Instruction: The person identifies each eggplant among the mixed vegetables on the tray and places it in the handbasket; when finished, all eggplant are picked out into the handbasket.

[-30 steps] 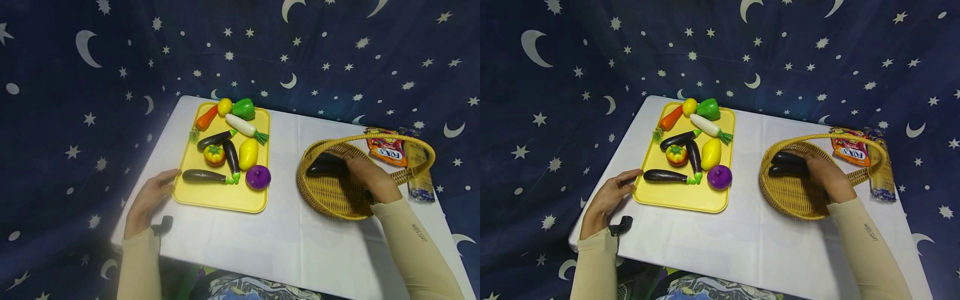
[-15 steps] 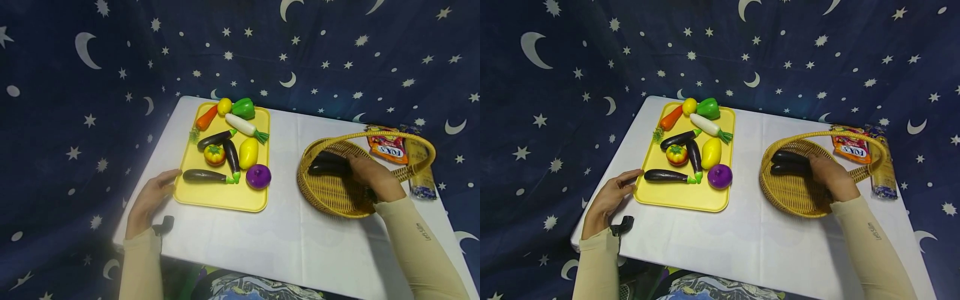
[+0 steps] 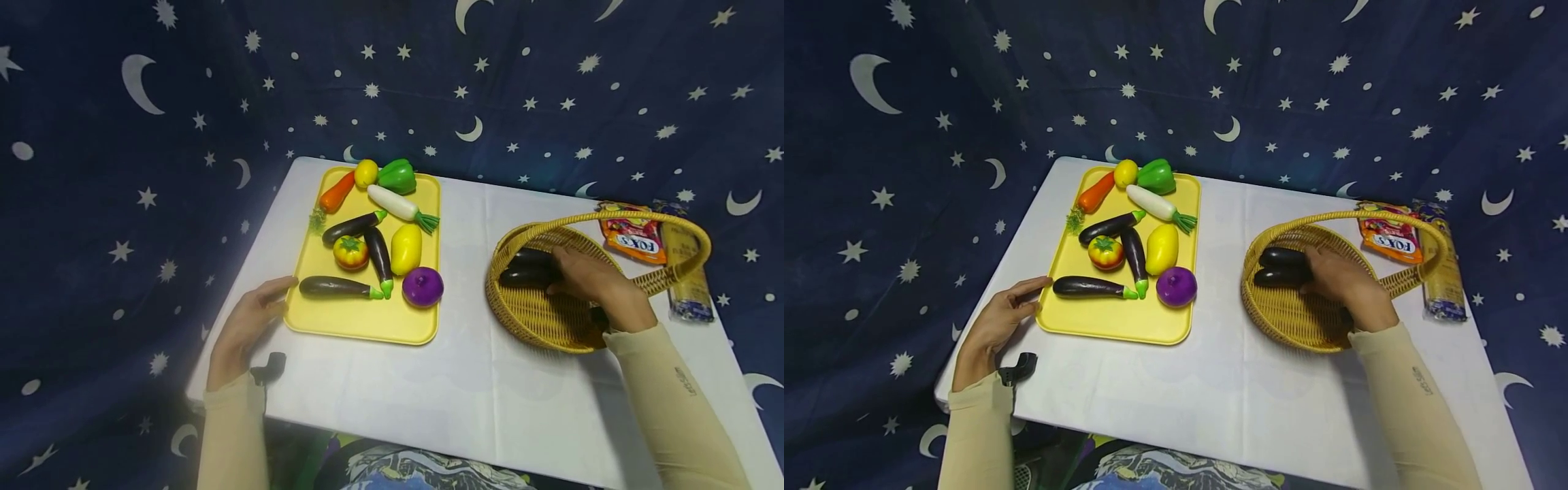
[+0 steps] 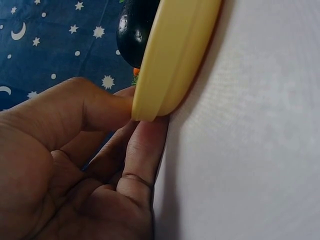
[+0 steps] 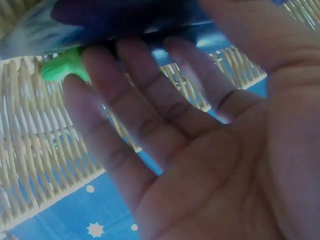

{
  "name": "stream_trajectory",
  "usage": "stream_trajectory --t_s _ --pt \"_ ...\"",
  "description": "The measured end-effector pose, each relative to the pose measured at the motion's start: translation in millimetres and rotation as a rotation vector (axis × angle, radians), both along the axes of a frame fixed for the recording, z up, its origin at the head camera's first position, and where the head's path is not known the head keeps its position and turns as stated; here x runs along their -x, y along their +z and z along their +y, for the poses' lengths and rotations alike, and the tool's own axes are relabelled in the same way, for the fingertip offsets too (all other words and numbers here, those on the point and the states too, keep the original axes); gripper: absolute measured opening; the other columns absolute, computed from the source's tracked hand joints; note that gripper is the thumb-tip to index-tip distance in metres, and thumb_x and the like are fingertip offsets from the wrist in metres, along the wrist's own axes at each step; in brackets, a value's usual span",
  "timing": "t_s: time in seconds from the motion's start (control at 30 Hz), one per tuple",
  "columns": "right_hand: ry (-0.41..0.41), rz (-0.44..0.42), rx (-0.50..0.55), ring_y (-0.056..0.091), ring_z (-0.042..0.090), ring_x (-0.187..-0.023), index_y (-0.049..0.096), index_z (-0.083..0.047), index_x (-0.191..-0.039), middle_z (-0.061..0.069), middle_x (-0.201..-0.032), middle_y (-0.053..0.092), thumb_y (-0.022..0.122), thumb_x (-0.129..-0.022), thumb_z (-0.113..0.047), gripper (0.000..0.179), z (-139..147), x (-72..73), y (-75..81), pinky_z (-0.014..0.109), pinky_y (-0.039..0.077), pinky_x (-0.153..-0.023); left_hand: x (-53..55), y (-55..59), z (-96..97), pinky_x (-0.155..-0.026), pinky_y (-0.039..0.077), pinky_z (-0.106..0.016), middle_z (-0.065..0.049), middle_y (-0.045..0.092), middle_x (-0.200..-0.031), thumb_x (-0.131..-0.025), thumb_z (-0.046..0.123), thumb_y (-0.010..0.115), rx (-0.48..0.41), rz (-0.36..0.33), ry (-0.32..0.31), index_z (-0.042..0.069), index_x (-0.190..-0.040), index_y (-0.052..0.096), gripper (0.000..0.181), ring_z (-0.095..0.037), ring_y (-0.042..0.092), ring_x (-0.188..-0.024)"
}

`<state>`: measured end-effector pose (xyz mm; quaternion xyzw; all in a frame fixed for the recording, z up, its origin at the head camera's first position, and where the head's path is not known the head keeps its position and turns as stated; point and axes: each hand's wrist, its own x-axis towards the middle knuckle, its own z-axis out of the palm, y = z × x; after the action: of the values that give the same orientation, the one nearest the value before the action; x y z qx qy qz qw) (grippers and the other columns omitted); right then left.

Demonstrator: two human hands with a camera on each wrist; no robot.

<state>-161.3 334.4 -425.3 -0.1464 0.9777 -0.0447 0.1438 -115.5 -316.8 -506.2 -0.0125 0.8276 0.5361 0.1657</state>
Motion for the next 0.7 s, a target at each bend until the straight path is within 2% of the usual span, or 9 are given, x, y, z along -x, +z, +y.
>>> stream_trajectory --t_s 0.1,0.17,0.23,0.3,0.37,0.47,0.57,0.63,0.7 --pt "0.010 -0.007 0.051 0.066 0.039 -0.098 0.050 0.000 -0.118 0.022 -0.105 0.062 0.081 -0.094 -0.040 0.056 -3 -2.6 2.9 0.059 0.054 -0.085 0.1 -0.2 0.7 -0.134 0.019 -0.065 -0.013 0.045 -0.169 -0.098 0.011 0.070 -0.008 0.009 -0.008 0.013 -0.154 0.057 0.057 -0.039 0.030 -0.163" --pt "0.030 0.056 0.079 0.067 0.043 -0.103 0.052 0.000 -0.124 0.024 -0.111 0.063 0.074 -0.099 -0.042 0.055 -7 -6.8 4.1 0.061 0.054 -0.091 -0.4 1.3 1.4 -0.134 0.019 -0.065 -0.014 0.046 -0.169 -0.099 0.012 0.070 -0.006 0.013 -0.011 0.012 -0.154 0.057 0.056 -0.040 0.030 -0.163" --pt "0.032 0.113 0.117 0.065 0.049 -0.113 0.053 0.004 -0.133 0.030 -0.120 0.063 0.068 -0.105 -0.032 0.048 -21 -16.0 18.7 0.067 0.051 -0.098 -0.4 1.8 1.5 -0.134 0.019 -0.066 -0.014 0.045 -0.169 -0.100 0.014 0.070 -0.012 0.009 -0.013 0.012 -0.155 0.056 0.057 -0.040 0.030 -0.163" --pt "0.021 0.230 0.149 0.064 0.050 -0.122 0.056 0.001 -0.140 0.029 -0.131 0.064 0.064 -0.107 -0.027 0.044 -30 -23.1 24.2 0.068 0.051 -0.103 -0.3 2.9 1.7 -0.134 0.019 -0.065 -0.014 0.045 -0.169 -0.100 0.015 0.071 -0.013 0.001 -0.011 0.013 -0.155 0.055 0.058 -0.040 0.030 -0.163" --pt "-0.003 0.374 0.192 0.065 0.049 -0.124 0.060 -0.003 -0.143 0.026 -0.136 0.067 0.065 -0.106 -0.021 0.041 -37 -29.9 28.5 0.068 0.053 -0.099 -0.1 4.5 1.9 -0.134 0.019 -0.065 -0.014 0.045 -0.169 -0.100 0.015 0.071 -0.017 -0.004 -0.007 0.012 -0.155 0.055 0.057 -0.040 0.030 -0.163" --pt "-0.055 0.640 0.265 0.073 0.041 -0.099 0.070 -0.004 -0.127 0.021 -0.117 0.076 0.065 -0.104 -0.016 0.027 -50 -39.6 33.2 0.060 0.058 -0.075 -0.5 7.7 2.1 -0.135 0.017 -0.064 -0.014 0.044 -0.170 -0.100 0.010 0.068 -0.025 -0.014 0.005 0.010 -0.155 0.054 0.057 -0.039 0.028 -0.164" --pt "-0.088 0.904 0.350 0.060 0.031 -0.058 0.070 0.002 -0.103 0.020 -0.078 0.071 0.058 -0.103 -0.018 0.023 -64 -49.4 37.0 0.045 0.043 -0.046 -0.2 7.7 1.8 -0.136 0.016 -0.063 -0.013 0.043 -0.171 -0.100 0.008 0.066 -0.035 -0.032 0.015 0.010 -0.155 0.054 0.057 -0.038 0.026 -0.165" --pt "-0.090 1.031 0.405 0.047 0.024 -0.046 0.065 0.004 -0.090 0.017 -0.062 0.060 0.053 -0.102 -0.020 0.029 -76 -57.1 41.9 0.035 0.032 -0.041 0.0 6.5 1.6 -0.136 0.015 -0.063 -0.011 0.043 -0.171 -0.100 0.011 0.068 -0.037 -0.048 0.016 0.012 -0.155 0.055 0.057 -0.037 0.026 -0.165" --pt "-0.065 1.097 0.427 0.040 0.019 -0.042 0.061 0.004 -0.085 0.014 -0.055 0.053 0.050 -0.100 -0.022 0.033 -89 -66.1 49.2 0.031 0.026 -0.038 0.0 4.9 1.6 -0.136 0.015 -0.064 -0.010 0.043 -0.171 -0.100 0.013 0.070 -0.036 -0.063 0.018 0.014 -0.156 0.055 0.058 -0.037 0.026 -0.165"
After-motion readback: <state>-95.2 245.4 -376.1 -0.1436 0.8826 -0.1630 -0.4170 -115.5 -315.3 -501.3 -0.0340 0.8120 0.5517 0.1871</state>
